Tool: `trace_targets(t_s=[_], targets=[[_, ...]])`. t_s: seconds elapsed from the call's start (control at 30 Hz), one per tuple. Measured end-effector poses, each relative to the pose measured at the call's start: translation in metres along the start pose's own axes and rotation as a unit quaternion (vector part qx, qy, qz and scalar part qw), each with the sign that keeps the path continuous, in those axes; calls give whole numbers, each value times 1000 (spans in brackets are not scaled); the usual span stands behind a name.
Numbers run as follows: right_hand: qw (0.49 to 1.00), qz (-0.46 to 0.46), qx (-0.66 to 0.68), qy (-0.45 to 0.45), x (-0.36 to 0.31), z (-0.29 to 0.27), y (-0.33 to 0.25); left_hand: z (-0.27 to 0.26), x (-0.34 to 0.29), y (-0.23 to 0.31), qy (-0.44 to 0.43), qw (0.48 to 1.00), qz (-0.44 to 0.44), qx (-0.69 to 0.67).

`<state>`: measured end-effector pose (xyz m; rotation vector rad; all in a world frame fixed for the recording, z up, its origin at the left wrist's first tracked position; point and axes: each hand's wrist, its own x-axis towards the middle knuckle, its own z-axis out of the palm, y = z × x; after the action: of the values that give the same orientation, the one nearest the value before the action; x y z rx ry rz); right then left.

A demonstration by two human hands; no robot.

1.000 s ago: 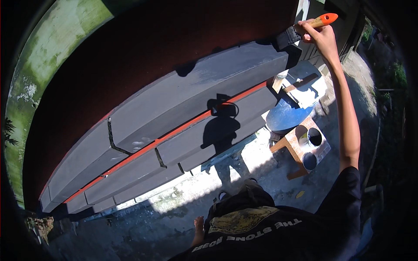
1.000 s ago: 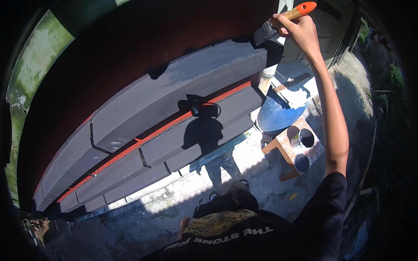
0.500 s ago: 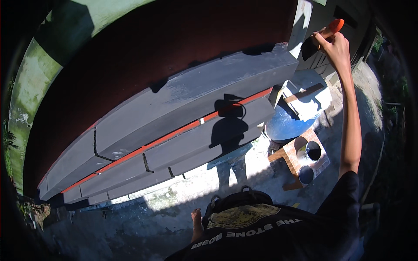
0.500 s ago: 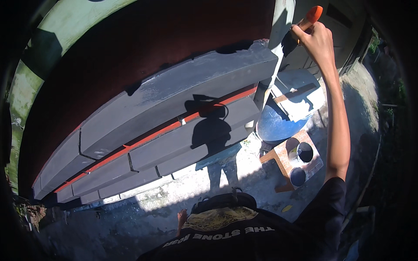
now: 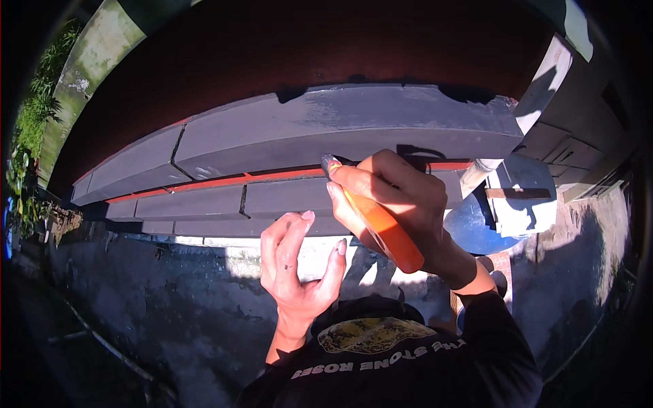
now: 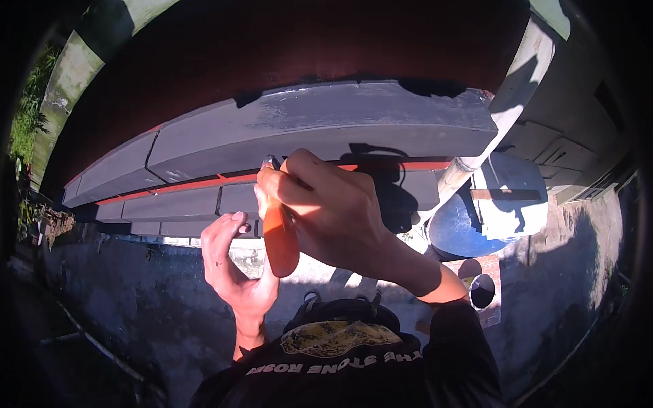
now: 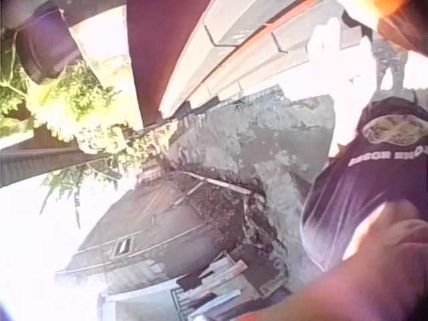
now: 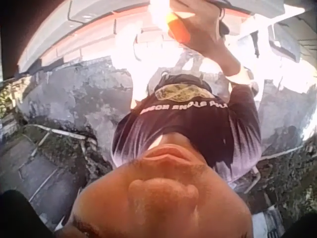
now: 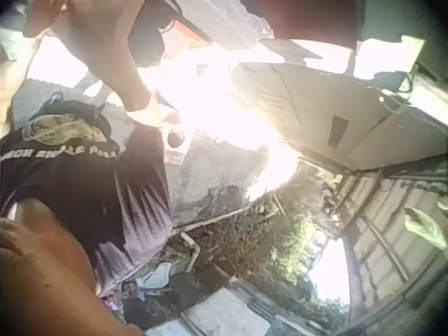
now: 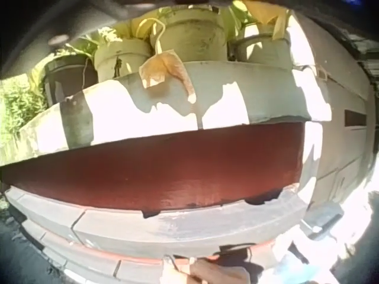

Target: Painting a concrete ledge or wall section with black paint using a brush.

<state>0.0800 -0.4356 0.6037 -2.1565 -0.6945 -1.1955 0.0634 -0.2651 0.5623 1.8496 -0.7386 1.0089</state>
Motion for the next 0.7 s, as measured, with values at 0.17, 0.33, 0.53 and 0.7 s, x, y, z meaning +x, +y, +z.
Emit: trace_targets(t_s=[0.17, 0.33, 0.53, 0.7], targets=[[994, 78, 77, -31, -34, 15, -18, 12, -4, 7, -46, 997, -34, 52], [988, 133, 58, -57, -57, 18, -20, 21, -17, 13, -54, 991, -103, 61], [987, 85, 133, 29, -82, 3, -15, 29, 32, -16, 110, 952, -236, -163], [951, 220, 212, -47, -148, 22, -11, 65, 123, -19, 69, 967, -196, -150]])
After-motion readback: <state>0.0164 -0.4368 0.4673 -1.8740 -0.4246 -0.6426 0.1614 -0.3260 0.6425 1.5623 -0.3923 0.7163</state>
